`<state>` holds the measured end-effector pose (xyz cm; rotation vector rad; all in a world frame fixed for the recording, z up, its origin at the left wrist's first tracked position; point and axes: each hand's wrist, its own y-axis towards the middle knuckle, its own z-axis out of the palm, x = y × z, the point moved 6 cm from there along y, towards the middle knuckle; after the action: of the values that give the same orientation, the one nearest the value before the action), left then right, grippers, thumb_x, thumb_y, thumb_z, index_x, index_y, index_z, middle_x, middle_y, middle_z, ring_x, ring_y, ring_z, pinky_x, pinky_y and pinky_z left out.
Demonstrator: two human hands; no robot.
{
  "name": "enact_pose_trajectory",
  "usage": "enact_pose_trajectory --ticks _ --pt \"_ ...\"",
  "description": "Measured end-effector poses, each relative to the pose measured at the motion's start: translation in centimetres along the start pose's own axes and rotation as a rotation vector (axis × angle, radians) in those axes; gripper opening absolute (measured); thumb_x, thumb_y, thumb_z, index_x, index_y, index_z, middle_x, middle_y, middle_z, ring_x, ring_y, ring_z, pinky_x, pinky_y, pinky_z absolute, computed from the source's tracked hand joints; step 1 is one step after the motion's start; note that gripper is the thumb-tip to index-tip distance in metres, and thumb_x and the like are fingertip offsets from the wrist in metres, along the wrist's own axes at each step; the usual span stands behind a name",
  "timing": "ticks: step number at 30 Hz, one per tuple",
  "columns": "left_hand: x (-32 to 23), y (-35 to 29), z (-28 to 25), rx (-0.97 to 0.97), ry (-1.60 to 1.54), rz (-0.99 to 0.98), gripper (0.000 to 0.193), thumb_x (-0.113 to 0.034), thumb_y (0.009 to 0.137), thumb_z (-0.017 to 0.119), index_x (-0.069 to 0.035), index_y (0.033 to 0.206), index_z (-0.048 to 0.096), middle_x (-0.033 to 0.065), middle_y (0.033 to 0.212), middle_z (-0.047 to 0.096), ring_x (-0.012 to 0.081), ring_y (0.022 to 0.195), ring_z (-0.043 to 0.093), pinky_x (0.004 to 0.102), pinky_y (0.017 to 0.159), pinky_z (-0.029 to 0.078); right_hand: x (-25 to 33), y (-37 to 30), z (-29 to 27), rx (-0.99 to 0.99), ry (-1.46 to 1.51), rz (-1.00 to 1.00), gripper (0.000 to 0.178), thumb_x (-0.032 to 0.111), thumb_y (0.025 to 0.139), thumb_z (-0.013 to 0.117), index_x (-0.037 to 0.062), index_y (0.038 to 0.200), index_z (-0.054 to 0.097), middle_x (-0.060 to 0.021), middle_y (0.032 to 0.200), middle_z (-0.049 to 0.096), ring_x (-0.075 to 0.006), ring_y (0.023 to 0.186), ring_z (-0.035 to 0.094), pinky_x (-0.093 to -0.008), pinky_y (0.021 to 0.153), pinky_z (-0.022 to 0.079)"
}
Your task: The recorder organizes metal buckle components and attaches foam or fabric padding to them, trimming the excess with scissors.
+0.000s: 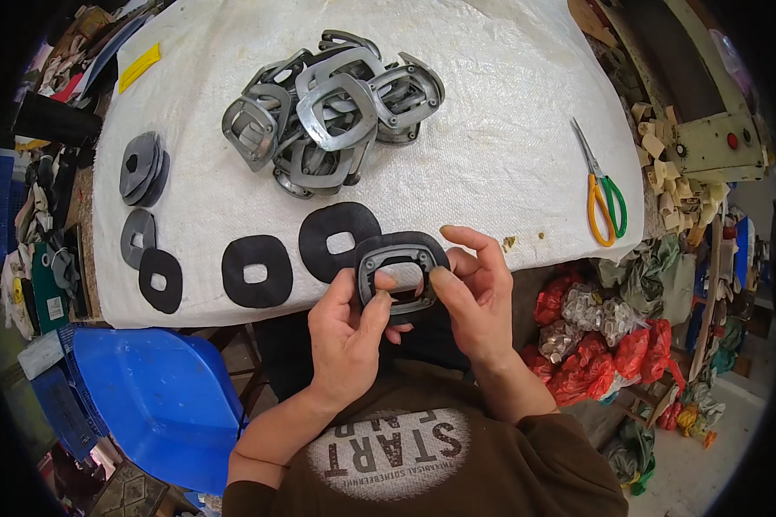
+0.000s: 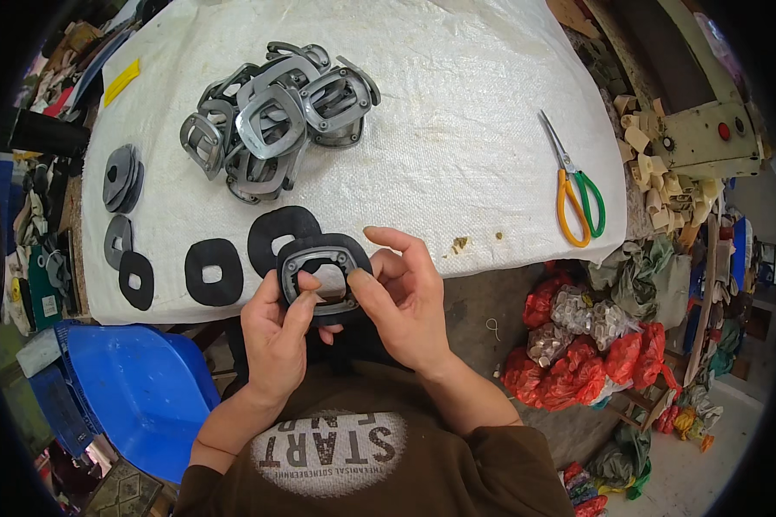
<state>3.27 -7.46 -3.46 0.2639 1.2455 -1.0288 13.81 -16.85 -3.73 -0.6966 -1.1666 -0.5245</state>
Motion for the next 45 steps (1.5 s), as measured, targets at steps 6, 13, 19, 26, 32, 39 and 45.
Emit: enact_pose_trajectory --ticks 6,13,19,26,32,39,45 --pt "-0.1 0.2 0.1 0.042 0.055 -0.026 0.013 -0.007 0.090 0.050 0.000 0.101 0.052 0.0045 0.087 0.060 0.0057 0.065 0.056 0.0178 0.054 0.046 0.2 -0.2 0.1 -0.057 -0.099 -0.108 0.040 -0.001 0.085 0.053 0.0007 0.121 0.038 0.0009 0.069 0.047 -0.0028 0.060 0.043 -0.0177 0.052 0.034" --pt "-0.9 0.8 -0.3 -0.010 0.043 0.037 0.013 -0.005 0.087 0.049 0.003 0.096 0.054 0.0056 0.077 0.059 0.0090 0.074 0.054 0.0238 0.070 0.042 0.6 -0.4 0.4 0.009 -0.113 -0.186 0.040 -0.003 0.084 0.053 0.0018 0.121 0.038 0.0006 0.070 0.047 -0.0030 0.060 0.043 -0.0182 0.051 0.033" --pt "-1.0 0.6 -0.8 -0.088 0.017 0.132 0.011 -0.003 0.087 0.048 0.003 0.092 0.055 0.0056 0.076 0.059 0.0089 0.070 0.053 0.0228 0.068 0.042 0.8 -0.5 1.3 0.065 -0.132 -0.186 0.043 0.000 0.086 0.051 0.0016 0.126 0.035 -0.0081 0.086 0.056 -0.0106 0.076 0.053 -0.0231 0.067 0.043" --pt "-0.8 0.6 -0.9 -0.084 0.027 0.125 0.011 -0.003 0.087 0.048 0.003 0.091 0.056 0.0059 0.076 0.059 0.0092 0.070 0.053 0.0229 0.069 0.042 1.0 -0.2 1.5 0.099 0.017 -0.141 0.047 0.002 0.083 0.054 -0.0001 0.126 0.035 -0.0123 0.095 0.057 -0.0136 0.081 0.055 -0.0264 0.074 0.045" --pt "-1.1 0.1 0.3 0.014 0.149 0.125 0.022 -0.007 0.089 0.050 0.005 0.107 0.056 0.0047 0.088 0.063 0.0065 0.074 0.057 0.0200 0.065 0.045 1.7 0.0 1.8 0.026 -0.240 -0.114 0.052 0.001 0.077 0.065 -0.0003 0.122 0.039 -0.0096 0.095 0.058 -0.0112 0.083 0.056 -0.0246 0.073 0.047" --pt "-1.5 -0.4 1.0 0.045 0.365 0.177 0.026 -0.008 0.092 0.045 0.006 0.112 0.054 0.0038 0.091 0.061 0.0051 0.081 0.053 0.0201 0.071 0.044 1.0 0.4 1.3 0.018 0.013 0.070 0.045 0.002 0.075 0.069 -0.0003 0.113 0.044 -0.0087 0.093 0.058 -0.0102 0.081 0.058 -0.0244 0.071 0.049" --pt "-1.5 -0.4 0.9 0.007 0.432 0.255 0.026 -0.008 0.092 0.044 0.005 0.113 0.054 0.0089 0.084 0.065 0.0090 0.069 0.061 0.0220 0.056 0.051 0.9 0.2 1.3 -0.026 -0.178 -0.017 0.045 -0.003 0.074 0.066 0.0020 0.112 0.043 -0.0094 0.088 0.060 -0.0105 0.078 0.058 -0.0235 0.069 0.049"
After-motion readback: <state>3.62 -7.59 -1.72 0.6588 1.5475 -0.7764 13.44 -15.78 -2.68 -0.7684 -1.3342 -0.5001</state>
